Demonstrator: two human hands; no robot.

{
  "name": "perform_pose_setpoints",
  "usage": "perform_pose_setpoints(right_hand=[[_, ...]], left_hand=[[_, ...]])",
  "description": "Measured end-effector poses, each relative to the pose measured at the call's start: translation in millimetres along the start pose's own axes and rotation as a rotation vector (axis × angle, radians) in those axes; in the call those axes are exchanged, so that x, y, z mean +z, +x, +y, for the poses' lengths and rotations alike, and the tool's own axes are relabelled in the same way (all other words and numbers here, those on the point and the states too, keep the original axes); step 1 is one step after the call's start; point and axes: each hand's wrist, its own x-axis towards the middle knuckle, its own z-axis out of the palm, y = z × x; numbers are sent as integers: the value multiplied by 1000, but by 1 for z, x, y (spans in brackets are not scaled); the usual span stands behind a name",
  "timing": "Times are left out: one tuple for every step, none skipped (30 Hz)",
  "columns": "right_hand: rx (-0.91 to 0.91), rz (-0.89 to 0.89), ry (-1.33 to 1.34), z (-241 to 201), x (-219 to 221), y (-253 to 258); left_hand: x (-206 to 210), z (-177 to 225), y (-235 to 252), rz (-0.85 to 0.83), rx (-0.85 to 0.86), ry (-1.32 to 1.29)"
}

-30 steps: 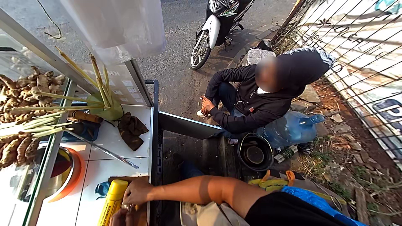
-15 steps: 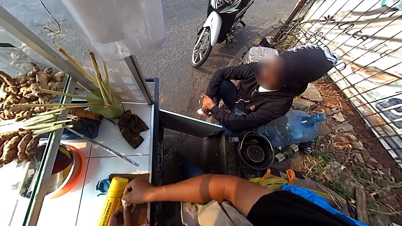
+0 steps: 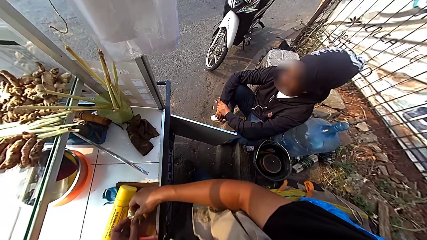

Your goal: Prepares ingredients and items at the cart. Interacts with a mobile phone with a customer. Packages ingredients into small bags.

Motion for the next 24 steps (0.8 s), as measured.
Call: perform_pose_setpoints(right_hand=[[6, -6, -35, -2, 0, -2], [17, -1, -59, -3, 1, -2], [32, 17, -71, -3, 4, -3], [52, 40, -66, -3, 6, -3], [74, 73, -43, -1, 11, -2], [91, 115, -9, 1, 17, 1], [107, 157, 30, 1, 21, 2], [123, 200, 69, 2, 24, 3], [141, 237, 118, 2, 27, 4], [158, 268, 172, 1, 28, 3], [172, 294, 229, 0, 30, 4], [179, 315, 279, -2, 31, 4], [172, 330, 312, -6, 32, 3], [138, 342, 324, -9, 33, 2], [89, 346, 311, -11, 34, 2], [38, 347, 274, -14, 34, 1], [-7, 348, 226, -17, 34, 0], [-52, 355, 180, -19, 34, -2], [-96, 362, 136, -21, 35, -2], [-127, 362, 97, -23, 35, -3], [-138, 346, 68, -26, 33, -3], [-128, 314, 50, -29, 30, -5], [-104, 270, 35, -31, 25, -5], [-83, 234, 22, -32, 20, -5]], left_hand=[[1, 1, -1, -2, -2, 2], [1, 3, -1, -1, -6, 11], [1, 5, -1, 0, -21, 23], [0, 5, 0, 0, -42, 28], [0, 4, 1, 1, -65, 18], [-1, 2, 1, 5, -92, -15], [0, 1, 1, 15, -122, -56], [1, 0, 0, 34, -141, -87], [3, 1, 0, 62, -161, -111], [5, 3, 0, 95, -204, -154], [6, 8, 0, 133, -281, -229], [8, 15, 2, 173, -388, -331], [8, 20, 5, 197, -478, -425], [8, 23, 7, 206, -522, -485], [7, 25, 7, 193, -527, -516], [5, 27, 8, 165, -513, -518], [4, 31, 8, 143, -497, -500], [4, 35, 8, 135, -486, -470], [4, 37, 8, 136, -457, -445], [2, 37, 7, 136, -397, -413], [-1, 34, 7, 116, -312, -364], [-5, 30, 5, 90, -225, -297], [-8, 28, 4, 69, -147, -218], [-9, 26, 2, 57, -86, -144]])
